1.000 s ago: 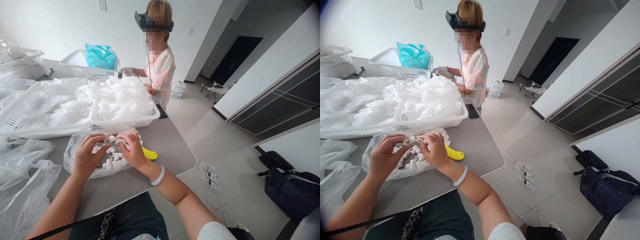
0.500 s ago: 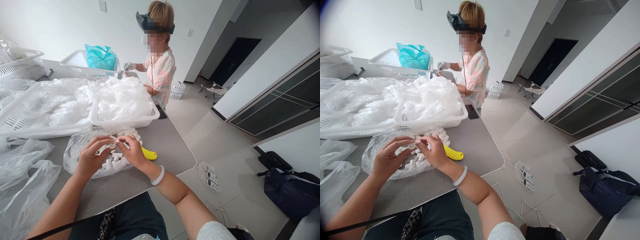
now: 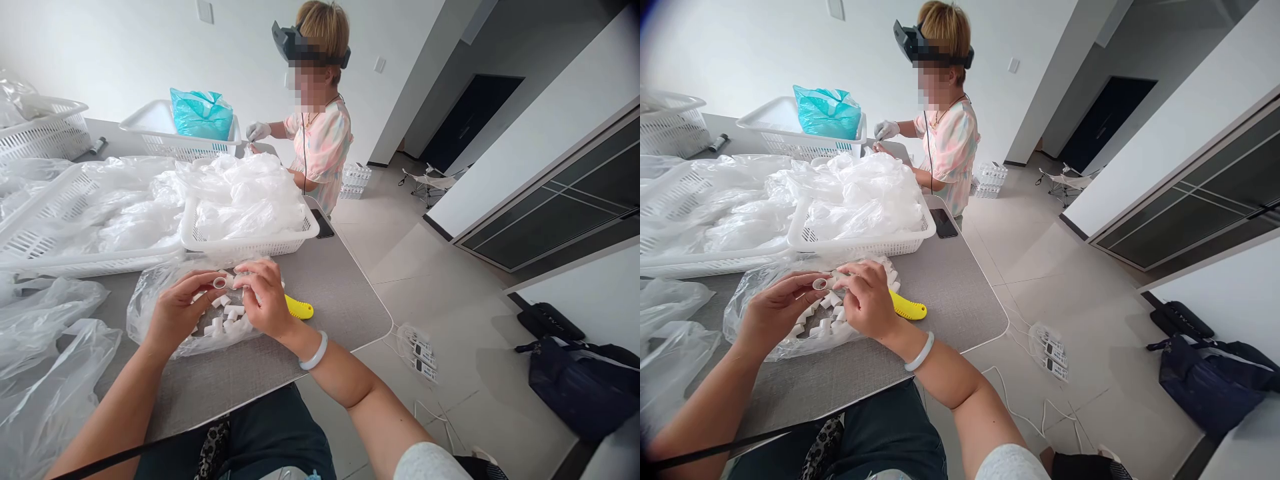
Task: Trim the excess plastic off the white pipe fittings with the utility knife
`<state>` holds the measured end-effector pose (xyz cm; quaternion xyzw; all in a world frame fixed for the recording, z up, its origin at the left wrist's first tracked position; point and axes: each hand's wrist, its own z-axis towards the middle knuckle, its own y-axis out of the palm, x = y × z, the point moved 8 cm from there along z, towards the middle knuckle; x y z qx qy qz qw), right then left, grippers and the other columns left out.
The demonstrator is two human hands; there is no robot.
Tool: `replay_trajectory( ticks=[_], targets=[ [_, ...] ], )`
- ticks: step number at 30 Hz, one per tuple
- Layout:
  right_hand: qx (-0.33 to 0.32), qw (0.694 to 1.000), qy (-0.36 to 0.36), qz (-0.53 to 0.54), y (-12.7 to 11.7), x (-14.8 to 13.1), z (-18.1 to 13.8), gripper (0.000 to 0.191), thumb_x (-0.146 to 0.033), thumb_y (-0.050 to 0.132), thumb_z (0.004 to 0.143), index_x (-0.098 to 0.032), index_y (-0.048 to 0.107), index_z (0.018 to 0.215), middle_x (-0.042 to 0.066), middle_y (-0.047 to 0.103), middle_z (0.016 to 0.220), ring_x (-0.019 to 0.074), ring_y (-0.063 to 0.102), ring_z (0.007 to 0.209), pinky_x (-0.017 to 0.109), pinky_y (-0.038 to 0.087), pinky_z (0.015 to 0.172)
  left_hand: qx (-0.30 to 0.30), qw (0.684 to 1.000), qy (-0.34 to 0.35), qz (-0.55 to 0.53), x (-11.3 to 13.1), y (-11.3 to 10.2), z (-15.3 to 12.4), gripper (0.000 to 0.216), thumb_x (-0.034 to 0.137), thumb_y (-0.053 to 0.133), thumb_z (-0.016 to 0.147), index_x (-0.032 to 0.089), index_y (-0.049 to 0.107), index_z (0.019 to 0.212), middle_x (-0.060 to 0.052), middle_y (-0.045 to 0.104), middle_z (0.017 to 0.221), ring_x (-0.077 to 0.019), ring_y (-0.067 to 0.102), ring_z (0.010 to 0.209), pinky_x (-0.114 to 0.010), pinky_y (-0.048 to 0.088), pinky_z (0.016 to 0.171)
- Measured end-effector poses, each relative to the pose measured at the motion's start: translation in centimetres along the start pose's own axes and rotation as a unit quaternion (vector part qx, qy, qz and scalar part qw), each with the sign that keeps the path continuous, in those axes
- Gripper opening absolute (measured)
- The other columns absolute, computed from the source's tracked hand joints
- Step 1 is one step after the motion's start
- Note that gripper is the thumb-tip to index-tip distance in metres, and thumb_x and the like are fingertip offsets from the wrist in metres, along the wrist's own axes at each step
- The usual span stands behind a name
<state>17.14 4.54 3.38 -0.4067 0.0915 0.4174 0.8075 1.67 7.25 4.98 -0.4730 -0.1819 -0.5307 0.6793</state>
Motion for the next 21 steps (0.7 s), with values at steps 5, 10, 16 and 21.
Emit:
replay_trajectory(
  ticks=[5, 10, 16, 21],
  targets=[
    [-0.084, 0.993, -0.086, -0.009, 1.5, -0.9, -0.4, 0.027, -0.01, 0.056, 0.096, -0.031, 0.074, 0.095, 0.002, 0.075, 0.125, 0.0253, 0.055, 0.133, 0.046, 0.048, 0.118, 0.009, 0.998, 0.051, 0.037, 0.7, -0.1, -0.1, 0.025, 0.053, 0.067, 0.099, 0.032, 0.08, 0.102, -0.001, 0.079, 0.102, -0.0206, 0.072, 0.077, -0.032, 0.06, 0.066],
    [-0.098, 0.992, -0.072, -0.017, 1.9, -1.2, -0.4, 0.027, -0.007, 0.062, 0.092, -0.029, 0.078, 0.096, 0.004, 0.077, 0.125, 0.0255, 0.054, 0.139, 0.046, 0.048, 0.12, 0.053, 0.987, 0.12, 0.088, 1.8, -0.4, -0.4, 0.016, 0.04, 0.066, 0.101, 0.032, 0.08, 0.098, -0.002, 0.077, 0.096, -0.0218, 0.073, 0.08, -0.034, 0.057, 0.066],
    [-0.118, 0.991, -0.061, -0.001, 2.0, -1.7, -0.3, 0.031, -0.007, 0.056, 0.095, -0.026, 0.08, 0.095, 0.005, 0.079, 0.122, 0.0249, 0.051, 0.147, 0.048, 0.045, 0.123, 0.061, 0.975, 0.165, 0.132, 2.0, -0.1, -0.5, 0.017, 0.032, 0.062, 0.102, 0.035, 0.079, 0.099, -0.003, 0.075, 0.096, -0.0242, 0.073, 0.086, -0.04, 0.058, 0.081],
    [-0.137, 0.989, -0.047, 0.036, 2.2, -2.0, -0.3, 0.028, -0.007, 0.059, 0.094, -0.025, 0.079, 0.089, 0.004, 0.08, 0.119, 0.0247, 0.05, 0.151, 0.047, 0.043, 0.125, 0.045, 0.973, 0.177, 0.139, 2.0, 0.5, -0.7, 0.02, 0.03, 0.06, 0.103, 0.036, 0.077, 0.096, -0.005, 0.076, 0.095, -0.0252, 0.072, 0.085, -0.04, 0.058, 0.08]
  ],
)
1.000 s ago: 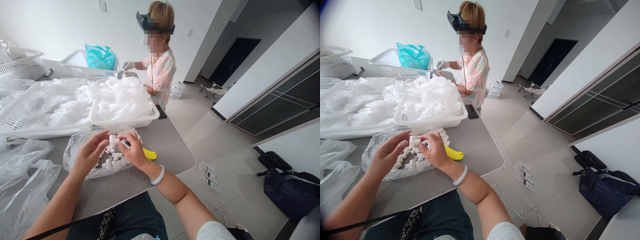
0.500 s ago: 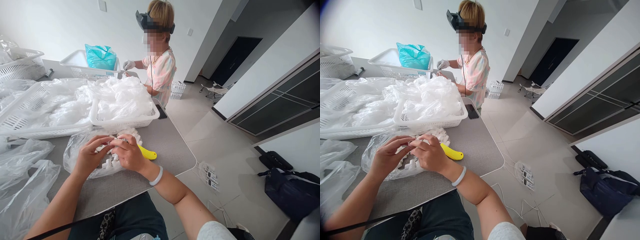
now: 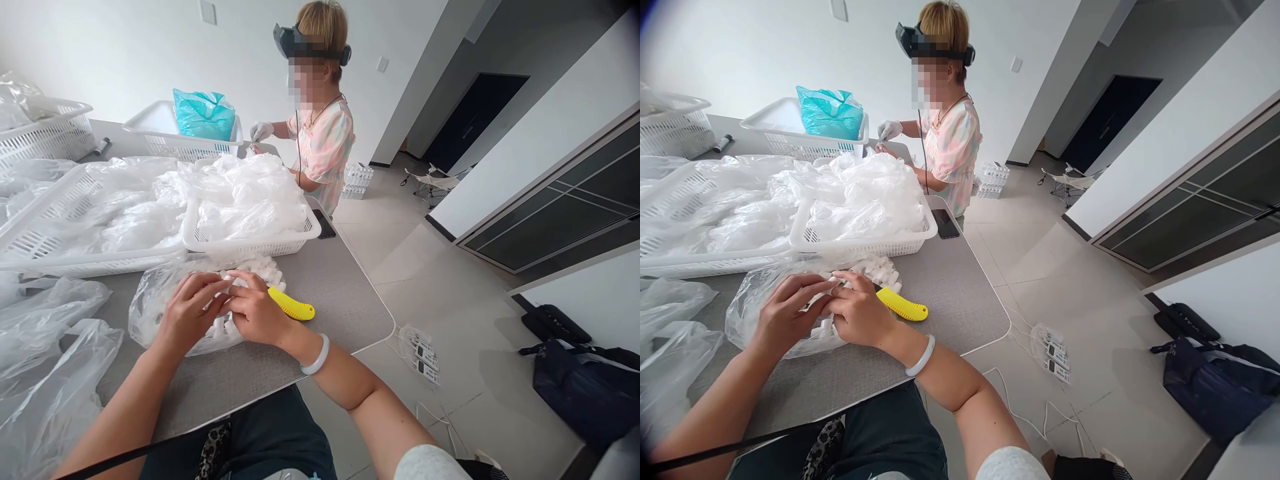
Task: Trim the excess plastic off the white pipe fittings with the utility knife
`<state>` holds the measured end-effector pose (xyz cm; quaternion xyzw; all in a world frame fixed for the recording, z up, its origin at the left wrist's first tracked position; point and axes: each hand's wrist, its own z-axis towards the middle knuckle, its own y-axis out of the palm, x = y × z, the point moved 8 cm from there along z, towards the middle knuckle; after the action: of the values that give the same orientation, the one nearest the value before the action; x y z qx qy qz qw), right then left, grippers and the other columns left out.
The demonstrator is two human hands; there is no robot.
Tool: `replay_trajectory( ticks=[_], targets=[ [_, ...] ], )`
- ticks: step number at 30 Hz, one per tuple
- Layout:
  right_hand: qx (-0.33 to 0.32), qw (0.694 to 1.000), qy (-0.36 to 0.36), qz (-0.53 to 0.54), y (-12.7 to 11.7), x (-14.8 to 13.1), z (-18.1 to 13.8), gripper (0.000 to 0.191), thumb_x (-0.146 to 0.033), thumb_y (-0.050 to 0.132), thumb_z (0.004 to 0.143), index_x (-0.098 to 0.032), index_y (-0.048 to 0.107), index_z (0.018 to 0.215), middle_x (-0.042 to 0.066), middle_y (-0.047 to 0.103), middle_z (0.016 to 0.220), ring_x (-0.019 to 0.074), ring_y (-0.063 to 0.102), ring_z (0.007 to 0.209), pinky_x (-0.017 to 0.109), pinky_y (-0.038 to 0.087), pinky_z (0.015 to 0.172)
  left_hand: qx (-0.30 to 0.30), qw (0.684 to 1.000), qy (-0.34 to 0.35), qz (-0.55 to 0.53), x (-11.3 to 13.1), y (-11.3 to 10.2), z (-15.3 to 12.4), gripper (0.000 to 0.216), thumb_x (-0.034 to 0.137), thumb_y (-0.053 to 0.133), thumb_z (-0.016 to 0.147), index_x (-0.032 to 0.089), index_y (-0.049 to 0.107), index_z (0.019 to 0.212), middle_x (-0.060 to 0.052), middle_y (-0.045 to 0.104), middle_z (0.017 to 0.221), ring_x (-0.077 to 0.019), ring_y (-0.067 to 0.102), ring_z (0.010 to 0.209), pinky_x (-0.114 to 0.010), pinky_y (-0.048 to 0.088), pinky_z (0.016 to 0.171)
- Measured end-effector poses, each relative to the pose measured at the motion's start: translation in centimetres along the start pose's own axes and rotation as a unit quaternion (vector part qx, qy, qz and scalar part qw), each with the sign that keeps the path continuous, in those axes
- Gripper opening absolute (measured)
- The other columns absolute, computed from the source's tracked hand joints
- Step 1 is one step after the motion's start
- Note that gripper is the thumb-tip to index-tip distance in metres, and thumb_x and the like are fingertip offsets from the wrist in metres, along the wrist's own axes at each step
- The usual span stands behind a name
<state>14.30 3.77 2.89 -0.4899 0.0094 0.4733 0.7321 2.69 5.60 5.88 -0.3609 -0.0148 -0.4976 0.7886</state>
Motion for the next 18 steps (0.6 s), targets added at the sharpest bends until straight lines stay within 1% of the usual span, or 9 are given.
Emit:
replay_trajectory(
  ticks=[3, 5, 7, 9, 11, 12, 14, 16, 18],
  targets=[
    [0.053, 0.997, 0.036, 0.053, -1.1, 0.4, -0.1, 0.026, -0.011, 0.057, 0.098, -0.026, 0.079, 0.093, 0.002, 0.081, 0.11, 0.0223, 0.058, 0.143, 0.043, 0.046, 0.122, 0.008, 1.0, -0.016, 0.015, -0.4, -0.3, -0.1, 0.02, 0.033, 0.059, 0.104, 0.036, 0.078, 0.098, -0.005, 0.075, 0.097, -0.0255, 0.074, 0.089, -0.04, 0.059, 0.082],
    [0.119, 0.988, 0.082, 0.061, -2.5, 1.4, -0.3, 0.024, -0.016, 0.055, 0.101, -0.024, 0.078, 0.102, 0.003, 0.081, 0.102, 0.0209, 0.068, 0.126, 0.042, 0.048, 0.12, 0.028, 0.999, -0.034, 0.031, -0.8, -0.8, -0.1, 0.017, 0.037, 0.063, 0.103, 0.035, 0.078, 0.097, -0.004, 0.076, 0.096, -0.0249, 0.074, 0.089, -0.038, 0.059, 0.08],
    [0.164, 0.978, 0.124, 0.043, -4.0, 2.5, -0.6, 0.024, -0.019, 0.053, 0.103, -0.023, 0.076, 0.109, 0.004, 0.079, 0.092, 0.0203, 0.072, 0.108, 0.042, 0.051, 0.115, 0.049, 0.996, -0.064, 0.038, -1.5, -1.4, -0.2, 0.016, 0.043, 0.068, 0.1, 0.032, 0.078, 0.095, -0.003, 0.076, 0.096, -0.0229, 0.073, 0.085, -0.033, 0.057, 0.067],
    [0.16, 0.975, 0.157, 0.011, -5.3, 3.6, -0.6, 0.023, -0.018, 0.053, 0.102, -0.022, 0.075, 0.109, 0.006, 0.076, 0.092, 0.0215, 0.07, 0.105, 0.04, 0.054, 0.107, 0.058, 0.993, -0.103, 0.021, -2.3, -1.7, -0.2, 0.026, 0.053, 0.07, 0.097, 0.029, 0.078, 0.094, -0.003, 0.077, 0.097, -0.0198, 0.071, 0.078, -0.028, 0.051, 0.054],
    [0.108, 0.976, 0.191, -0.014, -6.1, 4.7, -0.5, 0.022, -0.016, 0.055, 0.099, -0.021, 0.075, 0.106, 0.011, 0.074, 0.109, 0.0236, 0.066, 0.115, 0.037, 0.056, 0.1, 0.054, 0.988, -0.144, -0.009, -2.9, -1.6, -0.3, 0.035, 0.061, 0.068, 0.095, 0.027, 0.079, 0.096, -0.004, 0.078, 0.098, -0.0174, 0.069, 0.072, -0.027, 0.048, 0.049],
    [0.067, 0.975, 0.212, -0.017, -6.2, 5.3, -0.6, 0.021, -0.017, 0.056, 0.099, -0.02, 0.074, 0.108, 0.012, 0.071, 0.118, 0.0242, 0.065, 0.118, 0.036, 0.057, 0.096, 0.048, 0.984, -0.167, -0.029, -3.2, -1.4, -0.4, 0.039, 0.063, 0.068, 0.093, 0.026, 0.079, 0.096, -0.004, 0.078, 0.099, -0.017, 0.069, 0.071, -0.027, 0.05, 0.051],
    [-0.05, 0.968, 0.246, -0.009, -5.7, 6.2, -1.0, 0.022, -0.021, 0.06, 0.098, -0.021, 0.071, 0.117, 0.012, 0.068, 0.125, 0.0249, 0.066, 0.117, 0.034, 0.058, 0.087, 0.039, 0.973, -0.214, -0.07, -3.7, -1.0, -0.5, 0.044, 0.068, 0.069, 0.088, 0.025, 0.078, 0.095, -0.005, 0.079, 0.1, -0.0183, 0.07, 0.075, -0.029, 0.055, 0.06],
    [-0.161, 0.953, 0.258, -0.012, -4.8, 6.5, -1.7, 0.029, -0.022, 0.067, 0.094, -0.022, 0.068, 0.123, 0.01, 0.067, 0.126, 0.0264, 0.066, 0.117, 0.036, 0.058, 0.087, 0.032, 0.96, -0.256, -0.106, -4.0, -0.6, -0.7, 0.049, 0.072, 0.071, 0.085, 0.025, 0.077, 0.096, -0.006, 0.08, 0.1, -0.0209, 0.072, 0.08, -0.031, 0.058, 0.067],
    [-0.225, 0.94, 0.254, -0.024, -4.1, 6.6, -2.4, 0.037, -0.015, 0.069, 0.089, -0.022, 0.066, 0.125, 0.011, 0.066, 0.129, 0.0277, 0.066, 0.119, 0.038, 0.058, 0.092, 0.023, 0.944, -0.3, -0.137, -4.2, -0.3, -1.0, 0.055, 0.075, 0.072, 0.081, 0.024, 0.078, 0.1, -0.007, 0.081, 0.098, -0.0236, 0.073, 0.084, -0.032, 0.059, 0.069]
  ],
)
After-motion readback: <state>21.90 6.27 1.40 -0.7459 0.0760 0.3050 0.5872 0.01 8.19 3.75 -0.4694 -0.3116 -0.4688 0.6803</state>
